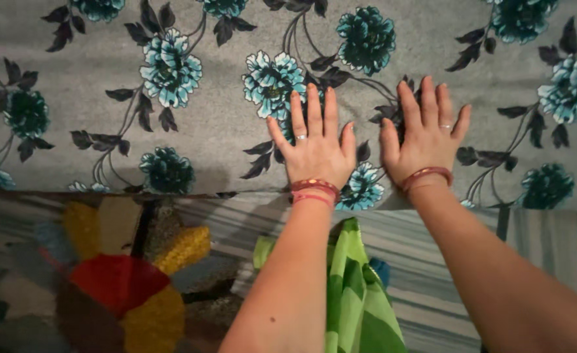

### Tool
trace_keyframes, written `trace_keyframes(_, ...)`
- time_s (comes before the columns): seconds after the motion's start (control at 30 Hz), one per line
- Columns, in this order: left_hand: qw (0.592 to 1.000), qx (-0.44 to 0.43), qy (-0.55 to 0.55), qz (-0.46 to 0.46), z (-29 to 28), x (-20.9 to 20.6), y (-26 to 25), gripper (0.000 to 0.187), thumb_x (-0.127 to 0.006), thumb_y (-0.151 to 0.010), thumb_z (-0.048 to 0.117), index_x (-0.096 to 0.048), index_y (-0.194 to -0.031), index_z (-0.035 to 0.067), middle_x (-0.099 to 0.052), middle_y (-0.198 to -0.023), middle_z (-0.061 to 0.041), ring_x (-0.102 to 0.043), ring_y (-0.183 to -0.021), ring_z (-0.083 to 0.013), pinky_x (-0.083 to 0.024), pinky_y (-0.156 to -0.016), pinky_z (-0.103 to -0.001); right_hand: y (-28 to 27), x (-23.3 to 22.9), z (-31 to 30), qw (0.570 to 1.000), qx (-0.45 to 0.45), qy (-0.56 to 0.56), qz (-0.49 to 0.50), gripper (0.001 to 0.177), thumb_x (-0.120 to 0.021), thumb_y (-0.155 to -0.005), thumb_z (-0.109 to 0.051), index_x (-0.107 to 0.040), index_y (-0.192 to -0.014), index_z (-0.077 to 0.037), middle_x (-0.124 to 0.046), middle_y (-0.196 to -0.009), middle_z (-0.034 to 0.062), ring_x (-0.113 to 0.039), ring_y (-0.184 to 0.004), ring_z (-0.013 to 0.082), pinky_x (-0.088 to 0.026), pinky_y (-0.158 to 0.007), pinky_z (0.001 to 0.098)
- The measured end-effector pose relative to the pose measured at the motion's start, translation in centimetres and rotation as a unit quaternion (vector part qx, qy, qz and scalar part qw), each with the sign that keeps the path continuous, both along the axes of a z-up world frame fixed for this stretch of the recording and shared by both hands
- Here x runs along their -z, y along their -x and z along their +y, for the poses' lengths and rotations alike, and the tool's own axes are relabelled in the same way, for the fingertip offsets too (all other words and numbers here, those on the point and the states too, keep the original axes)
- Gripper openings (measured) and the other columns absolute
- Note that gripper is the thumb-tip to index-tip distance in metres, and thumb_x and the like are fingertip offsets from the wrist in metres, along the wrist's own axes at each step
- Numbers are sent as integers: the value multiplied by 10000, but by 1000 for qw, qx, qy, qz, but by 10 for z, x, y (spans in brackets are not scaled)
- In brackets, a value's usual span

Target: The person smooths out and folds a floral pattern cloth on a bed, handling the edges and corners to align them.

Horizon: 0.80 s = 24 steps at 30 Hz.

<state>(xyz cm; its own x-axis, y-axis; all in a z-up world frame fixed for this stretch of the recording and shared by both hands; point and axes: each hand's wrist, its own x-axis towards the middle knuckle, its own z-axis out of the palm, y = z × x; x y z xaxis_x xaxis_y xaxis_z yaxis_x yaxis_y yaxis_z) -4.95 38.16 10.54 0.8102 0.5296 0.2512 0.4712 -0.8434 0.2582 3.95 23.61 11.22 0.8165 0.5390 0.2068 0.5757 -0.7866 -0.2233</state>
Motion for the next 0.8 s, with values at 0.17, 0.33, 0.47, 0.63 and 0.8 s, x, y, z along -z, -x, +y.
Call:
trace_keyframes(0.17, 1000, 4, 7, -5, 0, -1, 1, 640, -528, -1021, 473, -445, -1576, 163, -355, -1667, -81, -261, -1572, -313, -118, -1249, -705, 3, 0, -1, 1000, 3, -1, 1, 589, -567, -1061, -411, -505, -1595, -170, -405, -1663, 178, -307, -1538, 405, -107, -1221, 666)
trace_keyframes(0.33, 1000, 5, -6, -27, -2, 4, 2, 617, -526, -1045, 461, -448, -1576, 155, -360, -1659, -87, -259, -1571, -322, -123, -1254, -701, 2, 3, -3, 1000, 2, -1, 0, 571, -544, -1087, -410, -485, -1609, -185, -385, -1680, 166, -295, -1545, 394, -104, -1233, 653)
trace_keyframes(0.47, 999, 12, -11, -29, 2, 8, 0, 601, -535, -1025, 460, -462, -1544, 167, -376, -1635, -77, -278, -1552, -308, -130, -1242, -702, 6, 7, -1, 1000, 22, 6, 20, 581, -503, -1091, -389, -433, -1624, -170, -352, -1677, 172, -256, -1542, 399, -89, -1212, 659)
trace_keyframes(0.63, 995, 84, 8, -47, 6, 12, 27, 594, -585, -1028, 419, -469, -1541, 143, -398, -1616, -52, -299, -1543, -277, -152, -1267, -655, 47, 25, 3, 995, 97, 26, 11, 585, -469, -1097, -353, -381, -1628, -124, -319, -1682, 167, -239, -1550, 386, -100, -1215, 654)
trace_keyframes(0.8, 990, 142, 6, -11, 0, 2, 80, 621, -654, -948, 333, -491, -1513, 133, -427, -1601, -60, -341, -1498, -276, -185, -1239, -593, 96, 15, -2, 996, 82, 24, 29, 643, -529, -1039, -363, -374, -1609, -108, -306, -1666, 194, -257, -1529, 380, -163, -1201, 636)
